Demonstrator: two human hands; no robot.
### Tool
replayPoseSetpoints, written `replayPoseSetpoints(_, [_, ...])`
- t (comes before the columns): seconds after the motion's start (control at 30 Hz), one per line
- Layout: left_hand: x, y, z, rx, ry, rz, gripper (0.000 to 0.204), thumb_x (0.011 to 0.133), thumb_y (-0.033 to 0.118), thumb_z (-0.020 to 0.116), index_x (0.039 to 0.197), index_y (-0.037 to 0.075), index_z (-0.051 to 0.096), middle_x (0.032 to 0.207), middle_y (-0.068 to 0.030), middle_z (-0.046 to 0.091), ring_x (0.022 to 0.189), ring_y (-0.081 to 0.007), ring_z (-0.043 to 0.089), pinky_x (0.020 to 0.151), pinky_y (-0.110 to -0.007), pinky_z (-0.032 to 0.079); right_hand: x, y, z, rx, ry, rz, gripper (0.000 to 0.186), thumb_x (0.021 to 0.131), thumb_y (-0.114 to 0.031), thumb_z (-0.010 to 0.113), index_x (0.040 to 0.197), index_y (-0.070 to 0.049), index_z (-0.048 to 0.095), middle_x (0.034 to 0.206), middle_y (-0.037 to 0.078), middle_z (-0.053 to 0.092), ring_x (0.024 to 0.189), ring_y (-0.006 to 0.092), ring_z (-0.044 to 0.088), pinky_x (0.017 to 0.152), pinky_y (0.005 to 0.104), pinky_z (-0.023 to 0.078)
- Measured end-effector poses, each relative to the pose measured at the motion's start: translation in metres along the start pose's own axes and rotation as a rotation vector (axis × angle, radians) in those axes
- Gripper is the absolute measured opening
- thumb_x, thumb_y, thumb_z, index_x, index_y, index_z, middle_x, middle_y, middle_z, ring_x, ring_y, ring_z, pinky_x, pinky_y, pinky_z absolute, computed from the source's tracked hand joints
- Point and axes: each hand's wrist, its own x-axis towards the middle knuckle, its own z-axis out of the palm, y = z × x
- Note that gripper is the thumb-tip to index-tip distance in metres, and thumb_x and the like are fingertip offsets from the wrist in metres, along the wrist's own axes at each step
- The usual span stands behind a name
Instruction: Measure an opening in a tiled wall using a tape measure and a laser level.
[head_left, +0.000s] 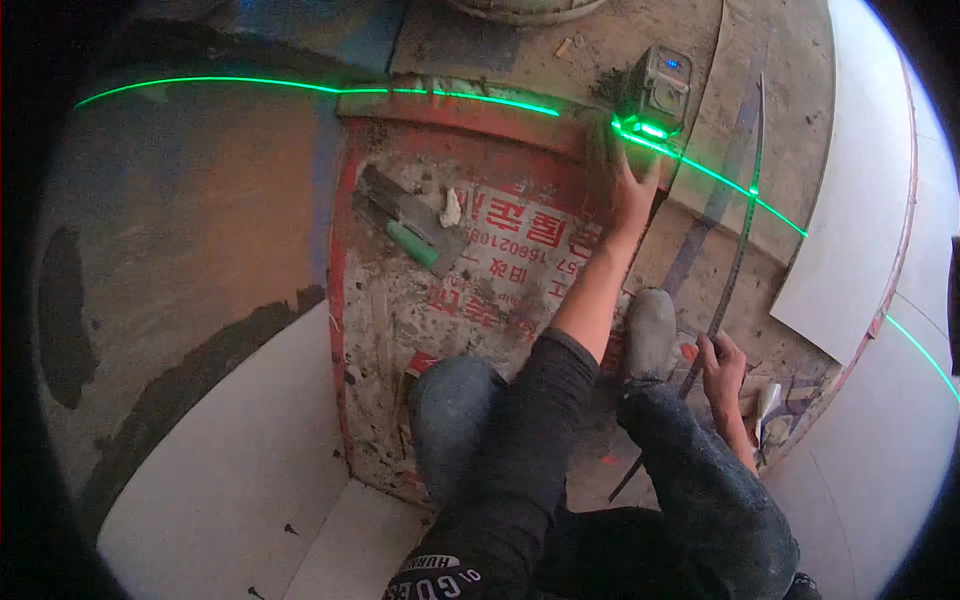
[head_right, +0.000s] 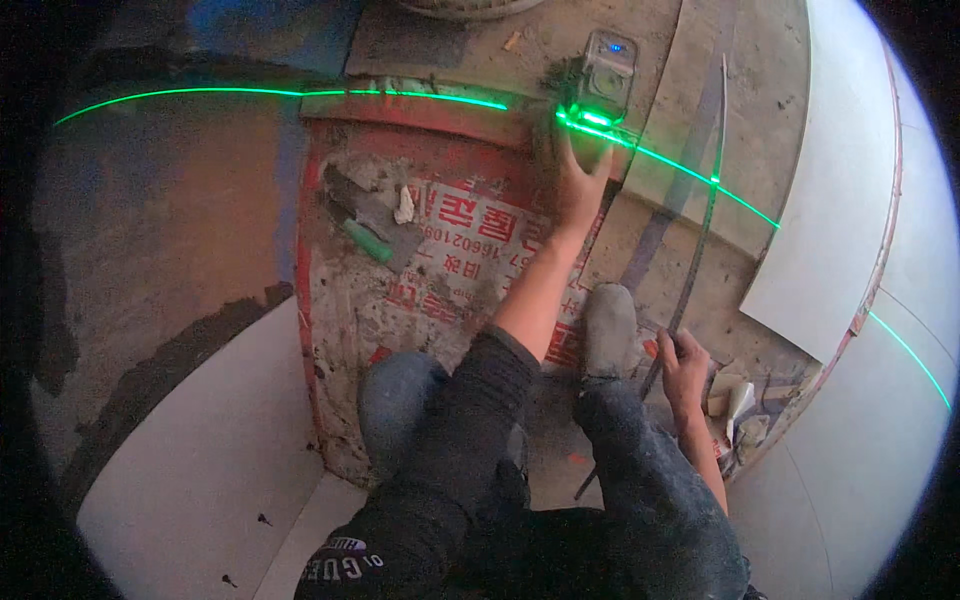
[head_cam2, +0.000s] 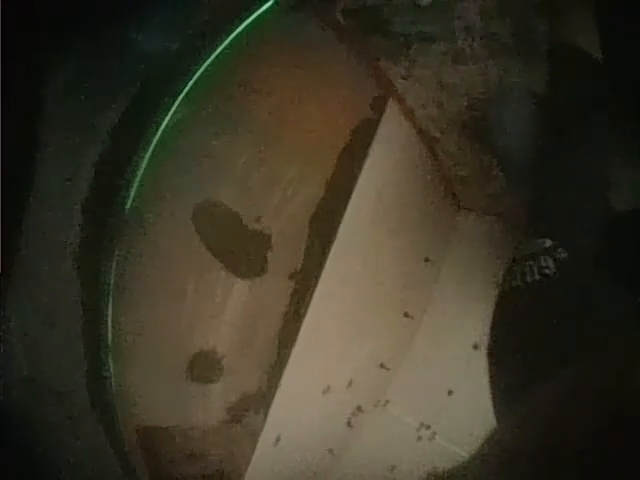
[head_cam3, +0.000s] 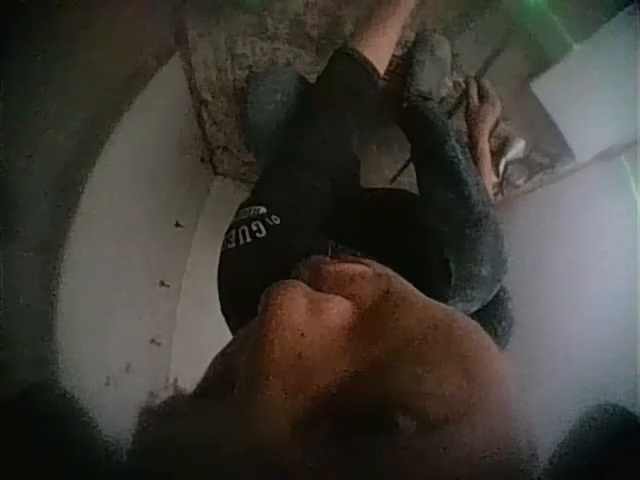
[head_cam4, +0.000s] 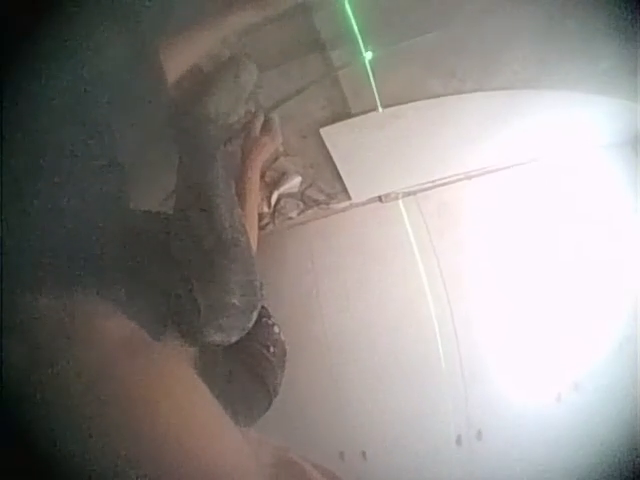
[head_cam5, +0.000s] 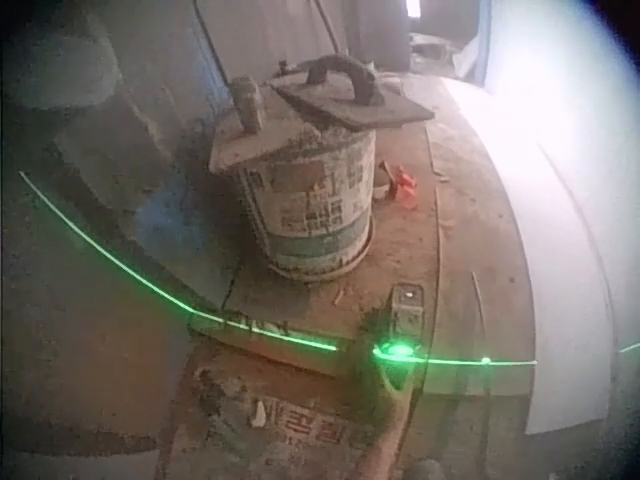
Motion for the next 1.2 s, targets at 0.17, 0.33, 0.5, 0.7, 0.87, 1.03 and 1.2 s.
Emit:
replayPoseSetpoints(0.17, [-0.03,0.018,-0.03,-0.027,0.011,-0.033,0.077,0.099,0.019,0.071,0.164,-0.003,0.035,0.165,-0.028,0.04,0.156,-0.0477,0.034,0.129,-0.056,0.031,-0.01,-0.009,-0.01,0.079,0.023,-0.029,0.037,0.1,-0.026,0.073,0.085,0.005,0.063,0.067,0.009,0.054,0.068,0.0116,0.048,0.062,0.0367,0.043])
replayPoseSetpoints(0.33, [-0.08,0.031,-0.065,0.031,0.032,-0.201,0.066,0.105,0.022,0.065,0.162,-0.001,0.04,0.163,-0.0258,0.044,0.152,-0.0459,0.04,0.125,-0.057,0.034,-0.029,-0.025,-0.031,0.003,0.027,-0.079,0.034,0.1,-0.023,0.071,0.085,0.005,0.062,0.066,0.011,0.055,0.067,0.0132,0.05,0.063,0.0378,0.043])
replayPoseSetpoints(0.5, [-0.102,0.025,-0.08,0.135,0.014,-0.214,0.059,0.106,0.021,0.06,0.159,-0.001,0.045,0.16,-0.0235,0.048,0.151,-0.0435,0.042,0.125,-0.055,0.035,-0.041,-0.051,-0.028,0.104,-0.007,-0.012,0.03,0.1,-0.021,0.071,0.086,0.005,0.064,0.069,0.016,0.061,0.069,0.0129,0.052,0.064,0.0379,0.045])
replayPoseSetpoints(0.7, [-0.096,0.001,-0.095,0.046,-0.004,-0.226,0.05,0.107,0.02,0.058,0.153,0.003,0.053,0.155,-0.0209,0.053,0.148,-0.043,0.046,0.123,-0.056,0.036,-0.032,-0.044,-0.032,0.105,0.002,-0.114,0.026,0.103,-0.018,0.07,0.09,0.003,0.064,0.069,0.01,0.056,0.069,0.0114,0.051,0.064,0.035,0.045])
replayPoseSetpoints(0.87, [-0.092,0.009,-0.091,0.293,-0.081,-0.111,0.049,0.108,0.022,0.055,0.153,0.003,0.053,0.162,-0.0215,0.048,0.153,-0.0419,0.041,0.128,-0.058,0.03,-0.029,-0.041,-0.035,0.121,-0.011,-0.13,0.024,0.103,-0.019,0.07,0.092,0.002,0.065,0.069,0.009,0.054,0.07,0.0111,0.051,0.064,0.0349,0.045])
replayPoseSetpoints(1.03, [-0.106,0.002,-0.094,0.206,-0.098,-0.17,0.055,0.108,0.023,0.056,0.158,0.002,0.048,0.168,-0.0218,0.041,0.157,-0.042,0.035,0.13,-0.059,0.026,-0.029,-0.052,-0.026,-0.02,-0.034,-0.17,0.025,0.102,-0.019,0.071,0.091,0.003,0.066,0.071,0.017,0.059,0.064,0.0236,0.055,0.064,0.0392,0.047])
replayPoseSetpoints(1.2, [-0.103,0.009,-0.081,0.216,-0.107,-0.141,0.063,0.107,0.022,0.058,0.163,0.002,0.04,0.173,-0.0221,0.033,0.16,-0.042,0.031,0.132,-0.059,0.023,-0.033,-0.054,-0.027,0.038,-0.056,-0.171,0.028,0.101,-0.019,0.072,0.087,0.003,0.063,0.069,0.018,0.056,0.061,0.0283,0.053,0.062,0.0416,0.044])
